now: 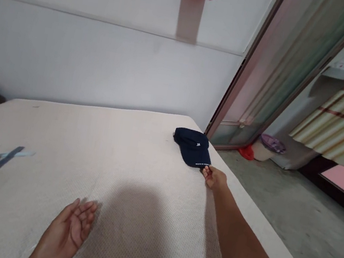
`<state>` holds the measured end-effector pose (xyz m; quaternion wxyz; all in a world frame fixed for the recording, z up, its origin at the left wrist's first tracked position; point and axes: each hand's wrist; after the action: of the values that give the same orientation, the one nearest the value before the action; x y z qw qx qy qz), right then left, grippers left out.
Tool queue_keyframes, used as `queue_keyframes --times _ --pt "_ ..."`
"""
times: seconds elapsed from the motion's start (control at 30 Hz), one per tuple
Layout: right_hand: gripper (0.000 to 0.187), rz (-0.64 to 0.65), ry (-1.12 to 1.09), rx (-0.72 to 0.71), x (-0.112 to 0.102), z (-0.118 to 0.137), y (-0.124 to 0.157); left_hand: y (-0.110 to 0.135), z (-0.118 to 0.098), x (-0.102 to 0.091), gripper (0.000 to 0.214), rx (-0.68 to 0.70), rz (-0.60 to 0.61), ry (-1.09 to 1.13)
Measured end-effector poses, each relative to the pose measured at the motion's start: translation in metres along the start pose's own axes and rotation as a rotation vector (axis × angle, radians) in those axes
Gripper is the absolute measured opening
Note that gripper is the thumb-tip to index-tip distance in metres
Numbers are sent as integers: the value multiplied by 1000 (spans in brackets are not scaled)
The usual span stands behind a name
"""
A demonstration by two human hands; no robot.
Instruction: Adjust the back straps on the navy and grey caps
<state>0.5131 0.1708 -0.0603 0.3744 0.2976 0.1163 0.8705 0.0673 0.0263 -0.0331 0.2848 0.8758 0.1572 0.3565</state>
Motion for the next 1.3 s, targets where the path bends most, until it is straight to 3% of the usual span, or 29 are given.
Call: queue_keyframes --times 0.23,0.43,0.57,0.73,1.0,1.13,1.3 --pt "26 -29 31 -175 -11 -12 18 3 1 1 16 -2 -15 -27" --pt "23 55 105 -310 -13 -45 71 8 -9 -2 19 42 -31 84" --pt "23 86 139 -305 -8 -68 114 16 -25 -10 25 123 -63 220" --pt "21 34 207 -269 8 -90 170 25 -59 -39 21 298 -146 346" --pt "13 282 275 -150 45 -164 274 41 -119 -109 17 543 -340 490" --pt "13 383 390 -95 64 -184 293 43 -134 -132 20 598 -406 511" --pt "18 471 413 82 83 -193 300 38 -140 -143 21 642 -421 500"
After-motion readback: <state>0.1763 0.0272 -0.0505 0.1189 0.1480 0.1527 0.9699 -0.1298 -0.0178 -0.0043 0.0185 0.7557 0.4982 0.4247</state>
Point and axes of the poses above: each hand's wrist, its own y-axis away from the middle knuckle, its own x-axis out of the palm, z = x × y, and after that the axes turned 1 degree about x, right-handed
